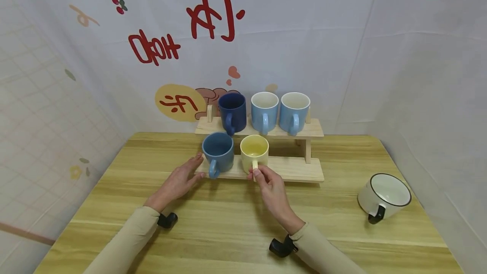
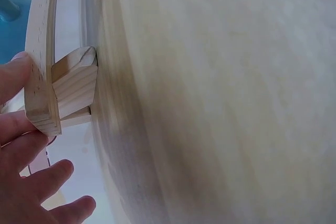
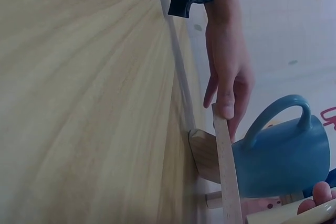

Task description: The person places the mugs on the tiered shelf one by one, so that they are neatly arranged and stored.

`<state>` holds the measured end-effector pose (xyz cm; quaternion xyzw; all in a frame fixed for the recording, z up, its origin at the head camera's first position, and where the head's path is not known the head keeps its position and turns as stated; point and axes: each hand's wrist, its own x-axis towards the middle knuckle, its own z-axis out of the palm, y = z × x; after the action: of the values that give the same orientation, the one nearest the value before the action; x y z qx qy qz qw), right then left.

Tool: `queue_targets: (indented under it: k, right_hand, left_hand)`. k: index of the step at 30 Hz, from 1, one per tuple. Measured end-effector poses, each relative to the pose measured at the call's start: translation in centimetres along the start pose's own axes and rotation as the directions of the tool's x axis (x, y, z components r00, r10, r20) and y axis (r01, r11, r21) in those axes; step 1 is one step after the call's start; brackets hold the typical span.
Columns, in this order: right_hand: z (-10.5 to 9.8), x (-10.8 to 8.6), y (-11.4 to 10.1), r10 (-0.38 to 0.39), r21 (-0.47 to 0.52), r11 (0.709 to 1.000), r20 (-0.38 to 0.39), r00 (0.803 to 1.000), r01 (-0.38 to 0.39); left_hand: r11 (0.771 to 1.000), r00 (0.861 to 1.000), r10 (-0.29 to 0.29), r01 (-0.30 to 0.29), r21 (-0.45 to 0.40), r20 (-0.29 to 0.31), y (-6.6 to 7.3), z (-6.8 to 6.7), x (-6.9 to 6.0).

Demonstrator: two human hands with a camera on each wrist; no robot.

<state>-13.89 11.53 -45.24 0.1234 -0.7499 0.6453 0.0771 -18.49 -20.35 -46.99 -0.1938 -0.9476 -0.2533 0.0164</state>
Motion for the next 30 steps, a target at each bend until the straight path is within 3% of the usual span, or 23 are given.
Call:
queue_targets:
  k: [20, 25, 30]
  right_hand:
    - [0.2, 0.2, 0.2, 0.045, 0.026, 0.999, 0.004, 0.999, -0.045]
    - [0.0, 0.5, -0.2, 0.059, -0.016, 0.998, 0.023, 0.998, -0.059]
    - [-1.0, 0.6, -0.4, 0.068, -0.122, 0.991, 0.060, 0.996, -0.061]
  left_hand:
    - [1.000, 1.000, 0.019, -0.019, -0.011, -0.013, 0.0, 0.1, 0.0]
    - [1.000, 1.000, 0.026, -0.026, -0.013, -0.015, -0.1, 0.0, 0.0]
    - [1.000, 1.000, 0.020, -0.021, -0.017, -0.008, 0.0, -0.1, 0.0]
